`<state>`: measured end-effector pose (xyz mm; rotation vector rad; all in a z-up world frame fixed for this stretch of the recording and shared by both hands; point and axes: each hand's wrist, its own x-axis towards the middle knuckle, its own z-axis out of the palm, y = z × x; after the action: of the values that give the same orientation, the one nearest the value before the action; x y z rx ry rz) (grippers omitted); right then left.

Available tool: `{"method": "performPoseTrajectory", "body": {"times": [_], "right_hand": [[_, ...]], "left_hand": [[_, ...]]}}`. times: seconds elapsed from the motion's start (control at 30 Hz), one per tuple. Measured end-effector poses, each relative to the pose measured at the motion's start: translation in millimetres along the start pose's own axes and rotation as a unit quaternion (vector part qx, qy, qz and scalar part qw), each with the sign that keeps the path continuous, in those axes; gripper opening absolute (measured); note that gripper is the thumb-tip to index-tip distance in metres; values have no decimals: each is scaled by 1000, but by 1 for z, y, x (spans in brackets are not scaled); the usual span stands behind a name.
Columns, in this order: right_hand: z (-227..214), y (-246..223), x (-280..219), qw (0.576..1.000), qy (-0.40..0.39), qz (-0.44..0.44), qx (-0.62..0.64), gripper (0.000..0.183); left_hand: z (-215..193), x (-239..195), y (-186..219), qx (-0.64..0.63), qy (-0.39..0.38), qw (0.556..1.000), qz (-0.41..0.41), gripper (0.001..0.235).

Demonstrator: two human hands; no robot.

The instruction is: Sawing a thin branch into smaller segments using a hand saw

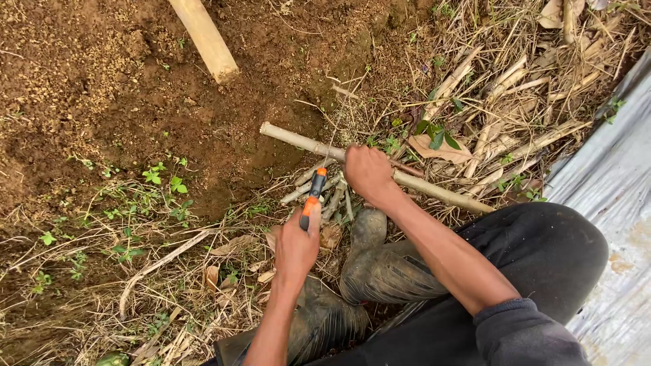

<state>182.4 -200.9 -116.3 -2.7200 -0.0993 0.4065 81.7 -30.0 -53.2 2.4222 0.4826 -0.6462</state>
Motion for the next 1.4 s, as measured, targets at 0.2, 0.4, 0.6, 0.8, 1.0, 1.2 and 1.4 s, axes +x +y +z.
{"method": "performPoseTrajectory", "body": {"times": [0.2, 0.4, 0.6, 0.8, 1.0, 1.2, 1.4], "right_hand": [[-39, -2, -20, 994, -52, -7, 95, 19], [-76, -5, -51, 994, -82, -35, 64, 35], [-47, 9, -32, 996, -61, -65, -11, 45], [-49, 12, -17, 994, -69, -51, -68, 61], [-88, 9, -24, 987, -106, -37, -112, 68], [-67, 11, -24, 992, -77, -3, -95, 68], [-80, 8, -26, 993, -99, -6, -70, 67]], "left_hand": [[-17, -4, 17, -51, 25, 995, 81, 40], [-12, 7, -1, -70, 37, 994, 76, 43], [-10, 0, 6, -114, 26, 990, 81, 34], [-5, 9, 3, -137, 22, 986, 92, 34], [-20, -18, 34, -152, 11, 986, 66, 32], [3, -5, 16, -157, 29, 984, 78, 35], [-20, -44, 23, -131, -3, 991, 38, 35]]}}
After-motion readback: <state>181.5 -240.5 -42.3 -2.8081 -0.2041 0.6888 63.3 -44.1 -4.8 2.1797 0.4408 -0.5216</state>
